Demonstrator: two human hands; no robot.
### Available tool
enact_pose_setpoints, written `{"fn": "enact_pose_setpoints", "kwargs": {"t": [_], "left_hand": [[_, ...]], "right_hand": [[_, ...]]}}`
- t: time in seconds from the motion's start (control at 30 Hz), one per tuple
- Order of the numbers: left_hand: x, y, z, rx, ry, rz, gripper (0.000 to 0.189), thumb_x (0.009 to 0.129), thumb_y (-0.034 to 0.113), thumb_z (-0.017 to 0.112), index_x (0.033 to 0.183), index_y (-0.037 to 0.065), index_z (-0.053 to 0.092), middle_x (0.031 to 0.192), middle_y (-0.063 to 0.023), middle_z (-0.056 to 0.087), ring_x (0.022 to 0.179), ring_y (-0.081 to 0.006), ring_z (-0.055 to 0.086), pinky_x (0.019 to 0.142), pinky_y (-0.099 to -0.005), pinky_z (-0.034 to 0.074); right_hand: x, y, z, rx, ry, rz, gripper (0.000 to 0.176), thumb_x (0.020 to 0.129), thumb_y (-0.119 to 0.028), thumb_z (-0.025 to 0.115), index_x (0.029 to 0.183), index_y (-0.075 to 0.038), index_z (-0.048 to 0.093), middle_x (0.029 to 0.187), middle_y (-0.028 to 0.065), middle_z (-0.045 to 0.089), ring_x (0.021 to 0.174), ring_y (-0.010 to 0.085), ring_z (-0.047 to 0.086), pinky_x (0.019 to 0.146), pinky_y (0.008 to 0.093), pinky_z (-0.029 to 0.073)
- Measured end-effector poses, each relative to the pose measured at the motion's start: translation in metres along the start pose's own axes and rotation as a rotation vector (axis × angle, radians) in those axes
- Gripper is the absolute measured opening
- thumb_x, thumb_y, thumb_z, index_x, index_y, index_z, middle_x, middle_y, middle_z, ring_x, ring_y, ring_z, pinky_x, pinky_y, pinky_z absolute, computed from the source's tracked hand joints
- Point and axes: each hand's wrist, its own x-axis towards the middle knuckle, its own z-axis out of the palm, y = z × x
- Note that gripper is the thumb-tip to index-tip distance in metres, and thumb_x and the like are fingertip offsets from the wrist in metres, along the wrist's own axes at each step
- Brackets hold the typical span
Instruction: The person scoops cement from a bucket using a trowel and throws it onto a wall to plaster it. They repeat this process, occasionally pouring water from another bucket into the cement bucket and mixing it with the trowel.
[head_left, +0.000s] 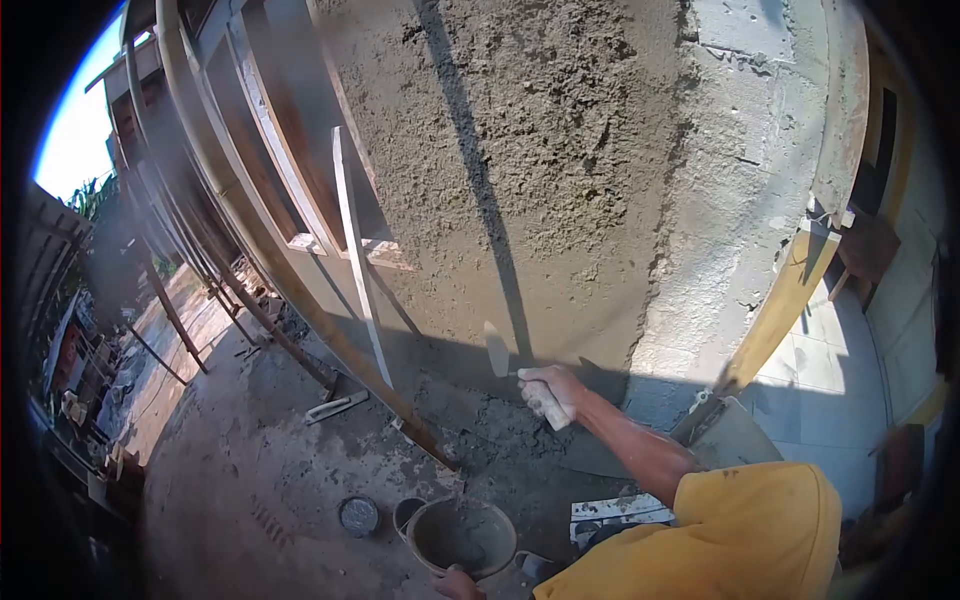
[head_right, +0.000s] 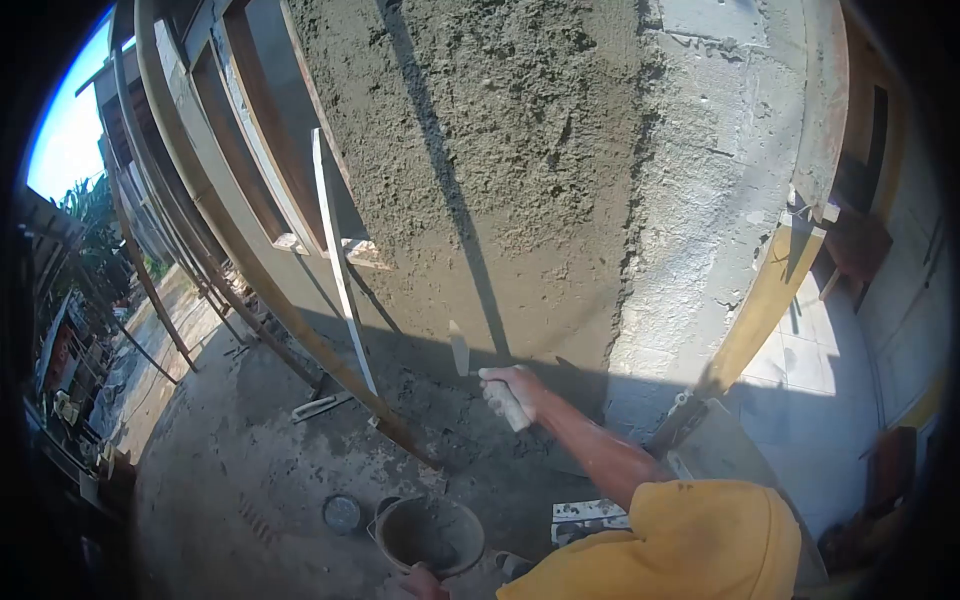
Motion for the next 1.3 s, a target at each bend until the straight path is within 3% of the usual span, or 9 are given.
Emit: {"fn": "enact_pose_setpoints", "kwargs": {"t": [0.1,0.27,0.43,0.53,0.7,0.97,1.07,1.13,1.3], "left_hand": [[-0.035,0.036,0.016,0.052,-0.021,-0.082,0.062,0.076,-0.016,0.064,0.138,-0.01,0.065,0.128,-0.0196,0.073,0.11,-0.0302,0.073,0.098,-0.0409,0.059],[-0.064,0.066,0.056,0.204,-0.21,-0.053,0.053,0.083,-0.008,0.062,0.135,-0.007,0.068,0.122,-0.0179,0.076,0.108,-0.0282,0.074,0.097,-0.0385,0.057],[-0.076,0.091,0.096,0.31,-0.476,0.049,0.055,0.084,-0.005,0.061,0.138,-0.005,0.07,0.117,-0.0144,0.078,0.105,-0.0233,0.073,0.099,-0.0356,0.055],[-0.088,0.116,0.124,0.383,-0.613,0.171,0.054,0.084,-0.004,0.06,0.138,-0.006,0.07,0.118,-0.0151,0.079,0.106,-0.0227,0.073,0.099,-0.0361,0.055],[-0.084,0.123,0.138,0.448,-0.716,0.26,0.055,0.085,-0.005,0.061,0.139,-0.006,0.068,0.117,-0.0128,0.078,0.104,-0.0195,0.072,0.095,-0.034,0.054],[-0.093,0.132,0.151,0.492,-0.757,0.419,0.054,0.086,-0.007,0.061,0.14,-0.006,0.068,0.111,-0.0045,0.076,0.091,-0.0118,0.065,0.085,-0.0291,0.053],[-0.093,0.127,0.155,0.526,-0.738,0.399,0.073,0.087,-0.006,0.061,0.16,-0.003,0.053,0.167,-0.0266,0.05,0.151,-0.0283,0.055,0.123,-0.0355,0.04],[-0.097,0.126,0.149,0.494,-0.756,0.384,0.075,0.088,-0.007,0.06,0.162,-0.003,0.05,0.17,-0.0261,0.046,0.156,-0.0282,0.047,0.126,-0.0351,0.037],[-0.116,0.146,0.143,0.42,-0.748,0.532,0.06,0.09,-0.006,0.063,0.15,-0.007,0.061,0.116,-0.0019,0.073,0.096,-0.0089,0.06,0.088,-0.0259,0.05]], "right_hand": [[-0.065,0.085,-0.016,-0.294,0.046,0.394,0.025,0.101,-0.027,0.076,0.107,-0.004,0.07,0.073,0.0039,0.064,0.057,0.0177,0.061,0.05,0.0341,0.05],[-0.1,0.075,0.0,-1.025,-0.316,0.536,0.041,0.098,-0.029,0.074,0.123,0.004,0.07,0.092,0.0116,0.074,0.083,0.0206,0.075,0.076,0.0403,0.062],[-0.101,0.126,-0.006,-1.89,-0.334,-0.093,0.02,0.084,-0.015,0.067,0.088,0.001,0.078,0.094,0.0238,0.078,0.095,0.0405,0.077,0.08,0.051,0.061],[-0.107,0.158,-0.025,-1.89,-0.39,-0.495,0.017,0.08,-0.017,0.071,0.081,-0.001,0.077,0.087,0.0205,0.077,0.091,0.0386,0.078,0.077,0.0509,0.062],[-0.111,0.098,-0.032,-1.985,-0.148,-0.638,0.009,0.081,-0.012,0.071,0.081,-0.004,0.076,0.084,0.0172,0.074,0.085,0.0357,0.076,0.072,0.046,0.062],[-0.117,0.097,-0.041,-1.91,-0.207,-0.397,0.019,0.083,-0.014,0.073,0.094,0.002,0.07,0.088,0.0235,0.072,0.086,0.043,0.074,0.077,0.0536,0.059],[-0.115,0.084,-0.03,-1.802,-0.191,-0.326,0.019,0.084,-0.015,0.073,0.092,0.002,0.069,0.087,0.0238,0.071,0.089,0.0452,0.073,0.082,0.0544,0.058],[-0.123,0.072,-0.025,-1.791,-0.202,-0.254,0.02,0.087,-0.017,0.073,0.09,0.002,0.068,0.088,0.0242,0.071,0.091,0.0459,0.073,0.083,0.0546,0.057],[-0.103,0.065,-0.068,-1.526,-0.268,0.061,0.029,0.096,-0.021,0.068,0.091,0.008,0.069,0.08,0.0241,0.069,0.08,0.0361,0.071,0.076,0.0517,0.055]]}}
